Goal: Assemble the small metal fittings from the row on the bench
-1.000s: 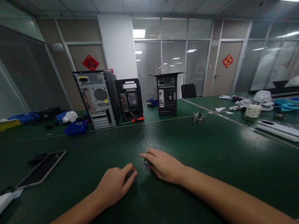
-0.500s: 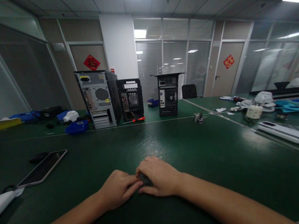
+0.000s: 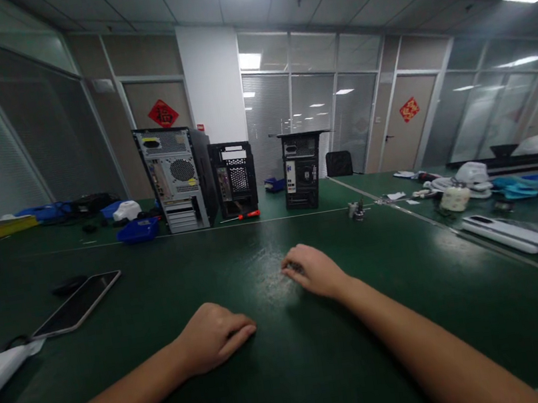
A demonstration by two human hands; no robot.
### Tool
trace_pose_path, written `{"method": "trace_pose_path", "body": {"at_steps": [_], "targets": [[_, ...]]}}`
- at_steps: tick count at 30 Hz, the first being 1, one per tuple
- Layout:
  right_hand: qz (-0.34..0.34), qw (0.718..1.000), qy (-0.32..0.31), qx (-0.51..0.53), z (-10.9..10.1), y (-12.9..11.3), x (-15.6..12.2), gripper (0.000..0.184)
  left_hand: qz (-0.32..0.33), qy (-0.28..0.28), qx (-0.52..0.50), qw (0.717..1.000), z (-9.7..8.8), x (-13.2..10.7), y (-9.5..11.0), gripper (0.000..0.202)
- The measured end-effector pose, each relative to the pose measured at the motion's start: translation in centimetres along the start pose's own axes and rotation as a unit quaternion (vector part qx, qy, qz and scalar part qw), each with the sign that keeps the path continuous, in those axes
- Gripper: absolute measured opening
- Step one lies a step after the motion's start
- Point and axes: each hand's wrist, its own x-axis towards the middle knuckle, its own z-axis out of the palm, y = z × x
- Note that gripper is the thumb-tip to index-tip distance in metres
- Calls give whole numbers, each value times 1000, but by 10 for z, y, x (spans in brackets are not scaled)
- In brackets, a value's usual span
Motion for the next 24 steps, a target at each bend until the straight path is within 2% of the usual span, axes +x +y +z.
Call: {"method": "trace_pose_path", "body": {"at_steps": [2, 5, 8, 11, 14, 18, 24], "targets": [[95, 995, 23, -25, -12, 43, -10, 22, -5, -20, 24, 1000, -3, 0, 0, 40], [228, 969, 46, -81, -34, 114, -38, 28, -18, -43, 56, 997, -6, -1, -1, 38], [359, 918, 71, -151, -54, 176, -78, 31, -43, -58, 91, 993, -11, -2, -4, 32], [452, 876, 84, -143, -64, 221, -114, 38, -87, -67, 110, 988, -15, -2, -10, 31], [488, 861, 94, -104, -61, 244, -134, 42, -130, -76, 105, 983, -16, -2, -18, 35], [490, 861, 104, -85, -53, 254, -139, 40, -180, -93, 70, 977, -13, -1, -22, 43], [475, 863, 160, -60, -54, 260, -142, 36, -172, -89, 72, 978, -11, -1, -22, 47]]}}
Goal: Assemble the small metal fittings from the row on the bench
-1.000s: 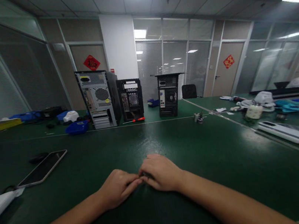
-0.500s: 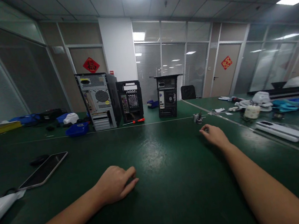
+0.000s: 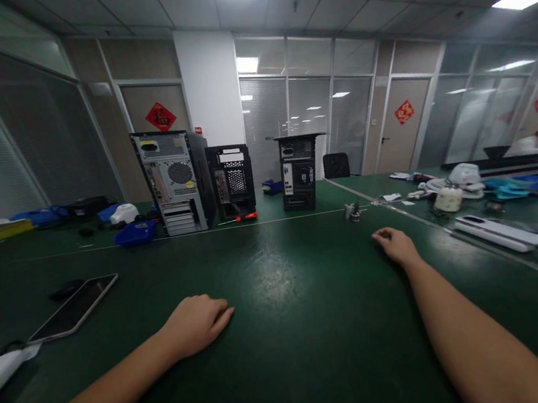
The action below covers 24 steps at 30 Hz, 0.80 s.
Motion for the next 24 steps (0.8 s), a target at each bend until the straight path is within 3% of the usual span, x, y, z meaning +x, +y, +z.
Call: {"method": "trace_pose_path", "body": {"at_steps": [7, 13, 18, 24], "targets": [[38, 997, 32, 54, -5, -2, 3, 37, -3, 0, -1, 1000, 2, 0, -2, 48], [29, 989, 137, 49, -47, -28, -1, 40, 11, 10, -19, 1000, 5, 1, -5, 47], [20, 995, 98, -23, -82, -21, -7, 39, 17, 11, -37, 999, 6, 1, -6, 46], [-27, 988, 2, -153, -83, -14, -5, 35, 11, 12, -24, 1000, 4, 1, -4, 45]]}}
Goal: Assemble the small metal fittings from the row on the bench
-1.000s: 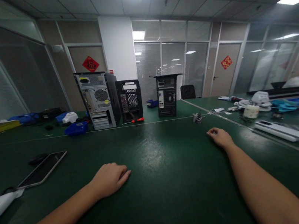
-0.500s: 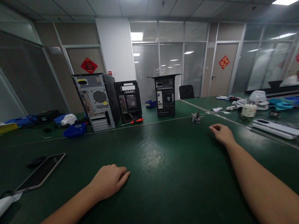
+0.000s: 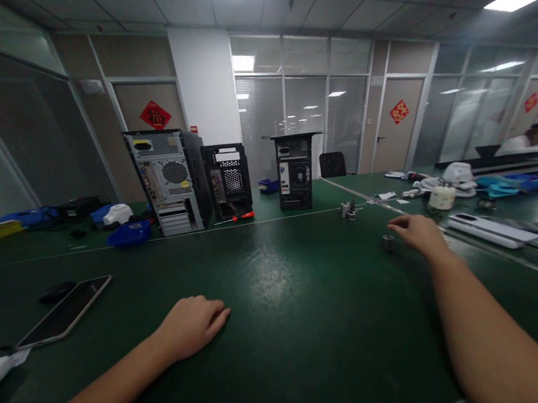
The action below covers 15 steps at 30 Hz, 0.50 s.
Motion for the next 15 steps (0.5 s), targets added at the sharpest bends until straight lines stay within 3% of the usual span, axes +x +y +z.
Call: {"method": "trace_pose_path", "body": {"at_steps": [6, 11, 15], "targets": [[-43, 998, -37, -8, 9, -4, 3, 34, 6, 6, 21, 1000, 1, 0, 0, 46], [-30, 1000, -6, -8, 11, -3, 2, 36, 4, 4, 16, 1000, 0, -1, 1, 46], [-26, 999, -24, 0, 15, -1, 1, 37, 6, 3, 13, 1000, -2, -1, 2, 45]]}}
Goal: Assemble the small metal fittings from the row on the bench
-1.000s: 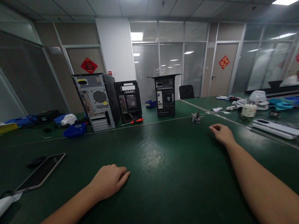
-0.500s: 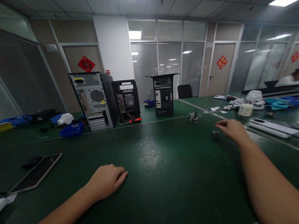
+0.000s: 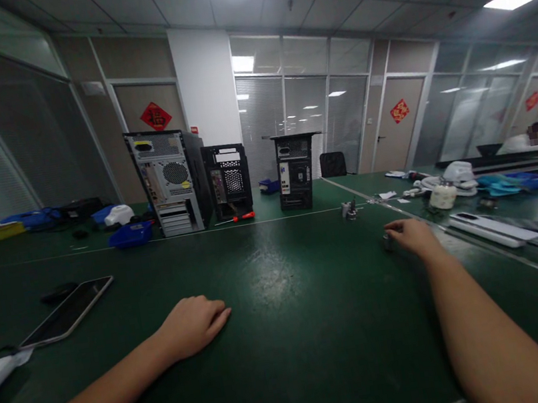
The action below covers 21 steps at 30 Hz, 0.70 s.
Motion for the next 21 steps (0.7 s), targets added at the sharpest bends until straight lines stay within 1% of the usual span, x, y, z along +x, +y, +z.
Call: {"method": "trace_pose_path", "body": {"at_steps": [3, 7, 14, 21], "targets": [[3, 1000, -1, 4, 3, 3, 2, 36, -1, -1, -2, 1000, -1, 0, 0, 45], [-12, 1000, 16, 18, 5, 8, 4, 35, -4, -1, 5, 1000, 0, 0, 0, 46], [11, 1000, -2, 18, 7, 10, 5, 36, -1, -2, -11, 1000, 2, 0, -1, 47], [33, 998, -13, 56, 8, 8, 3, 34, -7, -3, -1, 1000, 0, 0, 0, 46]]}}
